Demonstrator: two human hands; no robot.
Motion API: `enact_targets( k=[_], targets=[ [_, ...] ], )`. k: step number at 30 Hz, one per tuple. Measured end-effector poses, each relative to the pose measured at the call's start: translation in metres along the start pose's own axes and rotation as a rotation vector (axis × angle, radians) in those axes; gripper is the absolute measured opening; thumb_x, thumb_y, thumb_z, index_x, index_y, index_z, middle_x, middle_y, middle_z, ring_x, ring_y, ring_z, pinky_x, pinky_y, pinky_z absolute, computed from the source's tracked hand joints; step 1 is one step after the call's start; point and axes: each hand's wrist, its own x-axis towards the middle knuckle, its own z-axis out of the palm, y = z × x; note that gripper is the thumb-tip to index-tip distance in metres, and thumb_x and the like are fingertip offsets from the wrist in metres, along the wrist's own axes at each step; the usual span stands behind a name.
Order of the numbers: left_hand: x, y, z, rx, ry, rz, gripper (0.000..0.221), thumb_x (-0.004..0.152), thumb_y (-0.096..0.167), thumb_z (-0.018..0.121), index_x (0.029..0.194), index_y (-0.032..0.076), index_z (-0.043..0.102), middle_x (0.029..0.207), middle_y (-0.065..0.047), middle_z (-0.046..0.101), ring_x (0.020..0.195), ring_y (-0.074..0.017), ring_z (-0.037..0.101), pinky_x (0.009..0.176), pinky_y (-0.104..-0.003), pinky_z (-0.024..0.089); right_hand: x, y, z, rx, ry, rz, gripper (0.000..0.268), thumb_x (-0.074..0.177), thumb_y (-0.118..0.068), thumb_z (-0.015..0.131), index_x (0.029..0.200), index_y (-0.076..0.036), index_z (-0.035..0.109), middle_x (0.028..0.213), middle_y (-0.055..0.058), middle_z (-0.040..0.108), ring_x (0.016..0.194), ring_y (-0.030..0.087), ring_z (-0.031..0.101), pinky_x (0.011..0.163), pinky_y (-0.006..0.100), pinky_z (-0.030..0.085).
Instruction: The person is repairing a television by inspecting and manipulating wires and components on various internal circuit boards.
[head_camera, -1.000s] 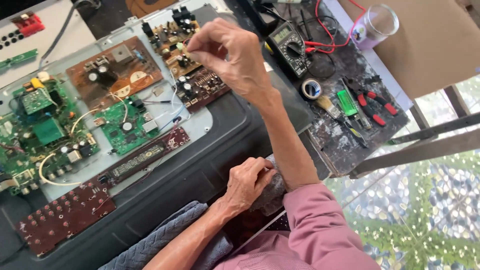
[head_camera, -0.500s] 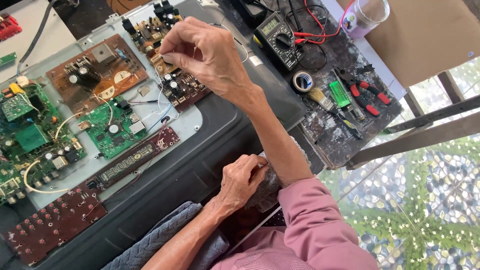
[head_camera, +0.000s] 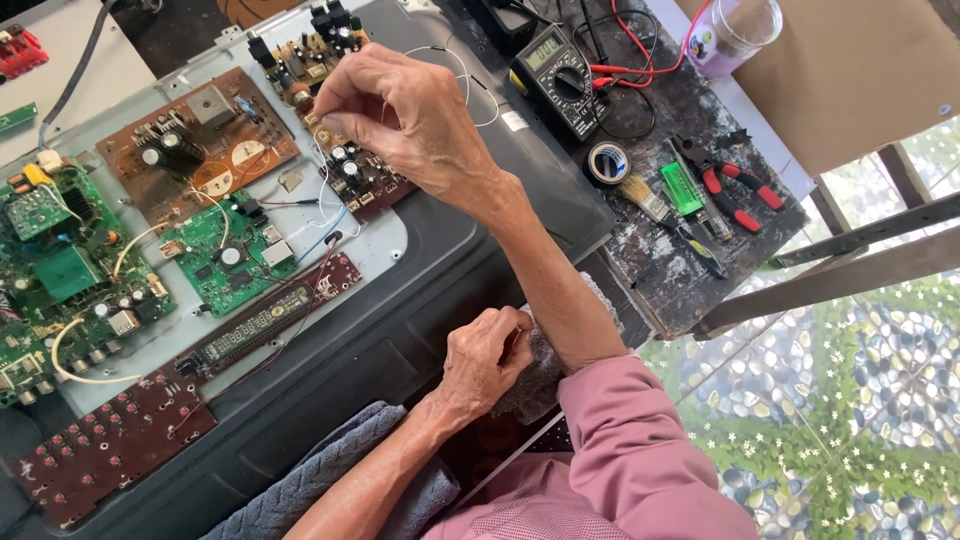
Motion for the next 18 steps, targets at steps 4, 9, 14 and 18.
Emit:
enact_targets(
  k=[4, 9, 14, 18],
  targets=[
    [-0.0014, -0.0001, 0.0008, -0.003, 0.016, 0.004, 0.028, 0.075, -0.017, 0.056, 0.088, 0.007, 0.055, 0.072, 0.0, 0.047, 0.061, -0.0144, 0.04, 0.055, -0.027, 0.037, -0.0005, 0.0002, 0.0024, 0.025, -0.023, -0.002, 0.01, 0.094, -0.002, 0.076, 0.095, -0.008, 0.068, 0.094, 0.001, 0.067, 0.085, 0.012, 0.065, 0.076, 0.024, 0.058],
    [0.0008, 0.0019, -0.001, -0.032, 0.005, -0.006, 0.027, 0.077, -0.017, 0.055, 0.087, 0.008, 0.053, 0.07, -0.001, 0.045, 0.06, -0.0156, 0.04, 0.055, -0.028, 0.037, -0.0012, 0.0005, 0.0041, 0.047, -0.036, -0.008, 0.009, 0.096, -0.001, 0.073, 0.096, -0.008, 0.068, 0.093, 0.003, 0.066, 0.087, 0.013, 0.064, 0.077, 0.024, 0.058],
    [0.0, 0.0021, 0.0007, -0.006, 0.032, -0.005, 0.028, 0.076, -0.018, 0.055, 0.087, 0.008, 0.053, 0.07, -0.001, 0.045, 0.06, -0.0152, 0.041, 0.055, -0.027, 0.037, -0.0015, 0.0021, 0.0084, 0.04, -0.054, -0.017, 0.013, 0.094, 0.004, 0.072, 0.095, -0.008, 0.066, 0.093, 0.003, 0.064, 0.081, 0.013, 0.062, 0.071, 0.024, 0.057],
    [-0.0007, 0.0009, 0.004, 0.004, 0.054, 0.002, 0.025, 0.075, -0.017, 0.052, 0.081, 0.007, 0.052, 0.069, -0.003, 0.047, 0.059, -0.0166, 0.043, 0.054, -0.028, 0.037, -0.0007, -0.0007, 0.009, 0.034, -0.055, -0.022, 0.012, 0.095, 0.003, 0.072, 0.094, -0.007, 0.066, 0.093, 0.003, 0.066, 0.088, 0.015, 0.064, 0.075, 0.026, 0.056]
  ],
)
